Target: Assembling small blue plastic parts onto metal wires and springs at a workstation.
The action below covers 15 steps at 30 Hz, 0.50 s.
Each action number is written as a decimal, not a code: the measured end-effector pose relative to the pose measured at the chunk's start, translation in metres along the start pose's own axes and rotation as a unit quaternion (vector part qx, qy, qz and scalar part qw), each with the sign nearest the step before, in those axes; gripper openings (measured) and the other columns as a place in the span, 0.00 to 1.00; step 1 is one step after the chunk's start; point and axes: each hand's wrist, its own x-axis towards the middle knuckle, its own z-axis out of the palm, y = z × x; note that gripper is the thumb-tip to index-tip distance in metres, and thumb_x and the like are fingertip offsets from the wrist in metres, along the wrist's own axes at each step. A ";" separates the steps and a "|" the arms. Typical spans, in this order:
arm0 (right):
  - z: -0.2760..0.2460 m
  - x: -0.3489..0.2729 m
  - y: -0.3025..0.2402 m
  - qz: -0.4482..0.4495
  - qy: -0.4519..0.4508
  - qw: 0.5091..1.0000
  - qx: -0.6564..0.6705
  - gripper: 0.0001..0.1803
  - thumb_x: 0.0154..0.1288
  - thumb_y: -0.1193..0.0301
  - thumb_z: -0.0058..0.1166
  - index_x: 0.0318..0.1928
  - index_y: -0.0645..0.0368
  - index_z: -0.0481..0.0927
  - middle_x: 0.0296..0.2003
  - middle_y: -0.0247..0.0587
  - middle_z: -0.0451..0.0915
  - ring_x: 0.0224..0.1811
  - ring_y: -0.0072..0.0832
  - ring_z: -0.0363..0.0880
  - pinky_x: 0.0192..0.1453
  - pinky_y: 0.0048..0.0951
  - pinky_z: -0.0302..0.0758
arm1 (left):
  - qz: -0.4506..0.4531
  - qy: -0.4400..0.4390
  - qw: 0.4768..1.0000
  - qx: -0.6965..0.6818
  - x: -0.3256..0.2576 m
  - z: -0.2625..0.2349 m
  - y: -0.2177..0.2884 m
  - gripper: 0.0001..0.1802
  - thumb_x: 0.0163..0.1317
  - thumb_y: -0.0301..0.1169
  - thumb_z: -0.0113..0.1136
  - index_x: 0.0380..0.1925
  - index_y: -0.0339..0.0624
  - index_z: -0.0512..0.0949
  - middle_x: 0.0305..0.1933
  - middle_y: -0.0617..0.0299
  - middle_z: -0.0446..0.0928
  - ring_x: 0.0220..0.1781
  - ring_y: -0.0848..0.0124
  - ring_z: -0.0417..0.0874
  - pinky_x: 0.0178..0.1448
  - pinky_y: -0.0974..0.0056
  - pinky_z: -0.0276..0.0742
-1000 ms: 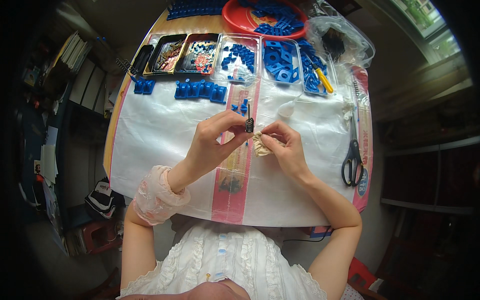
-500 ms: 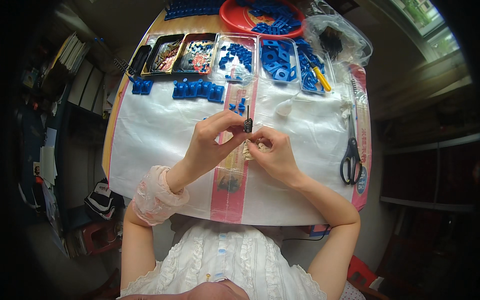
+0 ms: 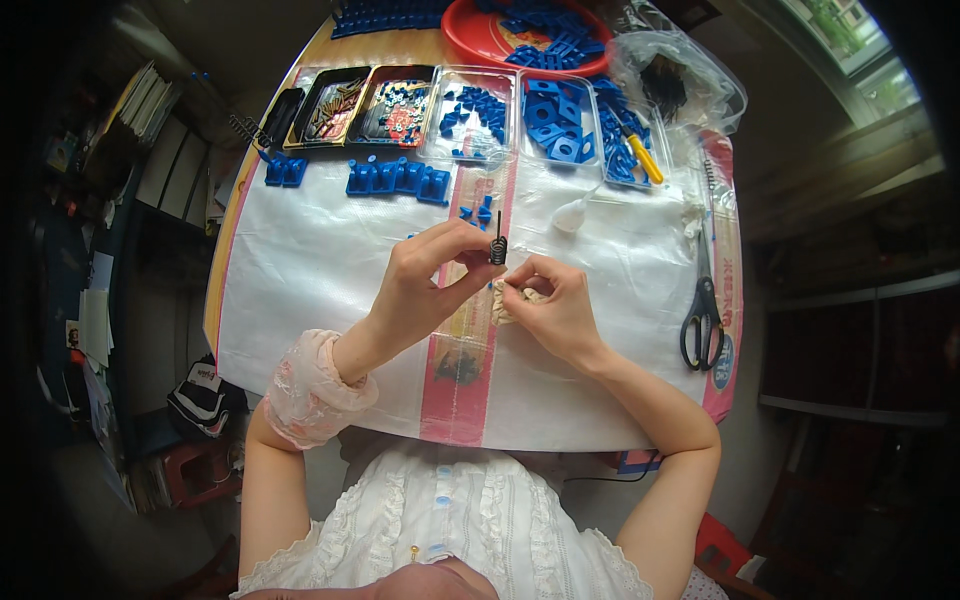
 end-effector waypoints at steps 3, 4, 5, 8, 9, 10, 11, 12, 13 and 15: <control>0.004 0.002 0.006 -0.028 0.023 0.999 -0.016 0.04 0.61 0.80 0.63 0.34 0.69 0.82 0.32 0.39 0.84 0.35 0.18 0.84 0.38 0.23 0.80 | 0.006 0.002 1.000 0.002 0.000 0.001 0.000 0.14 0.55 0.15 0.71 0.42 0.35 0.82 0.39 0.58 0.83 0.38 0.68 0.88 0.43 0.67 0.85; 0.007 0.003 0.006 -0.036 0.025 0.999 -0.023 0.04 0.61 0.80 0.63 0.34 0.69 0.82 0.32 0.39 0.84 0.35 0.18 0.83 0.38 0.23 0.80 | 0.010 0.003 1.000 0.005 0.000 0.001 0.000 0.14 0.55 0.15 0.71 0.42 0.35 0.82 0.39 0.58 0.83 0.38 0.68 0.88 0.42 0.67 0.85; 0.008 0.003 0.006 -0.043 0.027 0.998 -0.030 0.04 0.61 0.80 0.63 0.33 0.69 0.82 0.32 0.39 0.83 0.34 0.18 0.83 0.38 0.22 0.80 | 0.008 0.004 1.000 0.004 0.000 0.001 0.000 0.14 0.55 0.15 0.71 0.42 0.35 0.82 0.39 0.58 0.83 0.38 0.68 0.88 0.42 0.67 0.85; 0.007 0.003 0.004 -0.051 0.007 0.997 -0.048 0.04 0.60 0.81 0.63 0.32 0.69 0.81 0.31 0.38 0.82 0.34 0.17 0.82 0.39 0.23 0.81 | 0.003 0.002 1.000 0.001 0.000 0.001 0.001 0.14 0.55 0.15 0.71 0.42 0.35 0.82 0.39 0.58 0.83 0.38 0.69 0.88 0.42 0.67 0.85; 0.007 0.002 0.002 -0.055 0.001 0.998 -0.043 0.04 0.60 0.81 0.63 0.32 0.69 0.80 0.31 0.38 0.82 0.34 0.17 0.82 0.39 0.23 0.81 | 0.000 -0.001 1.000 0.001 0.000 0.001 0.001 0.14 0.55 0.15 0.71 0.42 0.35 0.82 0.39 0.58 0.83 0.38 0.69 0.88 0.42 0.67 0.85; 0.007 0.001 -0.001 -0.058 -0.005 0.998 -0.038 0.04 0.60 0.81 0.63 0.32 0.69 0.80 0.31 0.39 0.82 0.35 0.18 0.82 0.39 0.24 0.81 | -0.003 -0.004 1.000 0.001 0.000 0.000 0.001 0.14 0.55 0.15 0.71 0.42 0.35 0.82 0.39 0.58 0.83 0.38 0.69 0.88 0.42 0.67 0.85; 0.007 -0.001 -0.002 -0.061 -0.011 0.998 -0.033 0.04 0.60 0.81 0.64 0.32 0.69 0.80 0.31 0.39 0.82 0.35 0.18 0.81 0.39 0.24 0.81 | -0.001 -0.001 1.000 0.002 0.000 0.000 0.001 0.15 0.55 0.15 0.71 0.42 0.35 0.82 0.39 0.58 0.83 0.38 0.69 0.88 0.42 0.67 0.85; 0.008 -0.002 -0.001 -0.066 -0.010 0.997 -0.029 0.04 0.59 0.82 0.64 0.32 0.69 0.80 0.31 0.39 0.82 0.35 0.18 0.81 0.40 0.24 0.81 | 0.000 0.002 1.000 0.003 0.000 0.001 0.000 0.15 0.55 0.15 0.71 0.42 0.35 0.82 0.39 0.58 0.83 0.38 0.69 0.88 0.42 0.67 0.85; 0.008 -0.003 0.000 -0.071 -0.008 0.997 -0.025 0.04 0.59 0.82 0.64 0.32 0.69 0.80 0.32 0.39 0.82 0.35 0.18 0.82 0.40 0.24 0.82 | 0.001 0.005 1.000 0.004 0.000 0.001 -0.001 0.15 0.55 0.15 0.71 0.42 0.35 0.82 0.39 0.58 0.83 0.37 0.69 0.88 0.42 0.67 0.84; 0.009 -0.003 0.000 -0.078 0.000 0.996 -0.034 0.04 0.59 0.82 0.64 0.32 0.69 0.80 0.31 0.39 0.82 0.34 0.19 0.81 0.40 0.24 0.81 | -0.001 0.002 1.000 0.001 0.000 0.001 0.000 0.15 0.55 0.15 0.71 0.42 0.35 0.82 0.39 0.58 0.83 0.38 0.69 0.88 0.42 0.67 0.84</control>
